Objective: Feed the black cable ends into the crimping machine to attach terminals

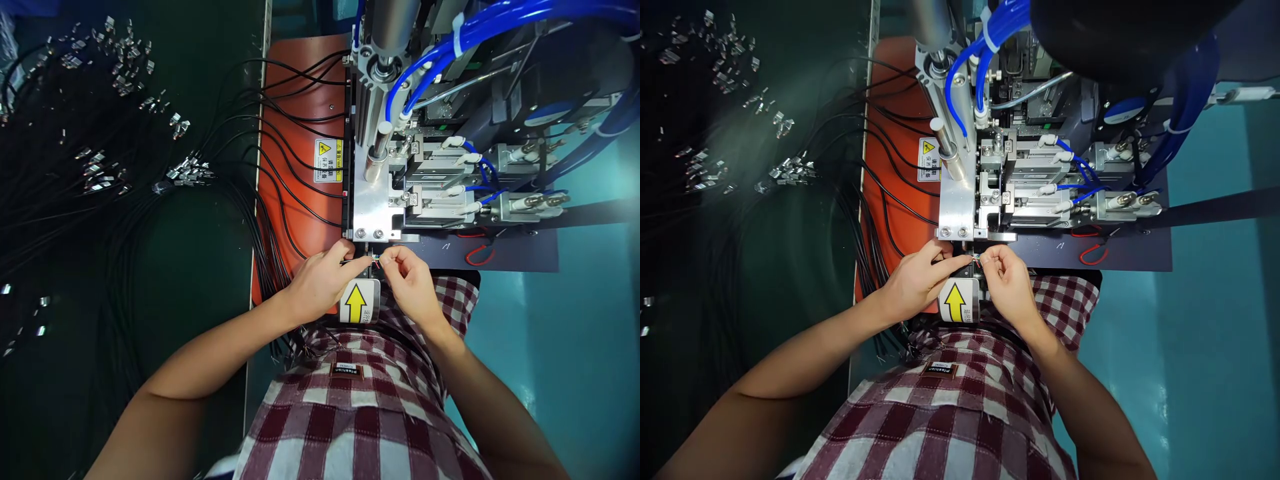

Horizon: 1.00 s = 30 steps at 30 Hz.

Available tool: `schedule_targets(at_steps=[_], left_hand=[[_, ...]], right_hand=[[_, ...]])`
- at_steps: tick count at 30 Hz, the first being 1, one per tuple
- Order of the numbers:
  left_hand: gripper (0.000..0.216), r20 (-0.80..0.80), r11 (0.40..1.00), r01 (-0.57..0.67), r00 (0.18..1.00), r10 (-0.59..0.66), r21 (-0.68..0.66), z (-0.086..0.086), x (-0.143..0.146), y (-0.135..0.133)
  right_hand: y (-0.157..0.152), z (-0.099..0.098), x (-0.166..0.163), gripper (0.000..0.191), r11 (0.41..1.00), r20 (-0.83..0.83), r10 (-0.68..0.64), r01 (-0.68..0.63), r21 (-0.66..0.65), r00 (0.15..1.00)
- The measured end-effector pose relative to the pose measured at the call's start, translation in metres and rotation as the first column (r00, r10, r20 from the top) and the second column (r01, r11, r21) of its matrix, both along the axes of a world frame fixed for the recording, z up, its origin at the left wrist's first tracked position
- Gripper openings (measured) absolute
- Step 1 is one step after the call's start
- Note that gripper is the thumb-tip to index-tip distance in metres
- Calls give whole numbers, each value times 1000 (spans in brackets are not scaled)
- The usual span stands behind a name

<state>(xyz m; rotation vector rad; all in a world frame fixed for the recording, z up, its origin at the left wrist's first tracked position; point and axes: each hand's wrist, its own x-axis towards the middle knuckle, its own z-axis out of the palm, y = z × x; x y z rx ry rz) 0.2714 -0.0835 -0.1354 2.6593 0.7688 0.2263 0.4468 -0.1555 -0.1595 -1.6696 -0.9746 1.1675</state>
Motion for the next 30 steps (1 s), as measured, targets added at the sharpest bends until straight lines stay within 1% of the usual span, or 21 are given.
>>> schedule_targets(at_steps=[3,5,7,9,11,15,23,26,30], left_hand=[[34,-29,1000,5,1000,-5,10,0,0,-1],[34,-41,1000,6,999,-5,13,0,1,-2],[33,-37,1000,3,999,-2,11,0,1,-2],[33,-21,1000,1,1000,-1,5,0,1,-1],[32,-3,1000,3,1000,-3,-3,0,2,-1],[33,14,1000,9,1000,-8,-13,-1,2,0],[33,-28,1000,-6,1000,6,-14,0,2,-1],[33,-37,1000,-9,999,8,-7,0,2,-1],[34,-37,1000,-12,999,11,-4,0,2,-1]], right_hand=[[-1,-2,-2,16,1000,128,-4,0,26,992],[-2,-2,-3,16,1000,184,-4,-1,29,983],[-2,-1,-3,16,1000,183,0,-1,6,983],[-3,0,-1,17,1000,137,14,-11,-27,990],[-4,1,1,16,999,123,12,-8,-32,992],[-5,1,2,12,997,220,-53,41,59,974],[-2,-1,-4,10,988,301,-46,-2,157,952],[-3,-2,-3,10,986,303,-52,0,168,952],[-4,-6,-3,11,991,264,-43,7,137,964]])
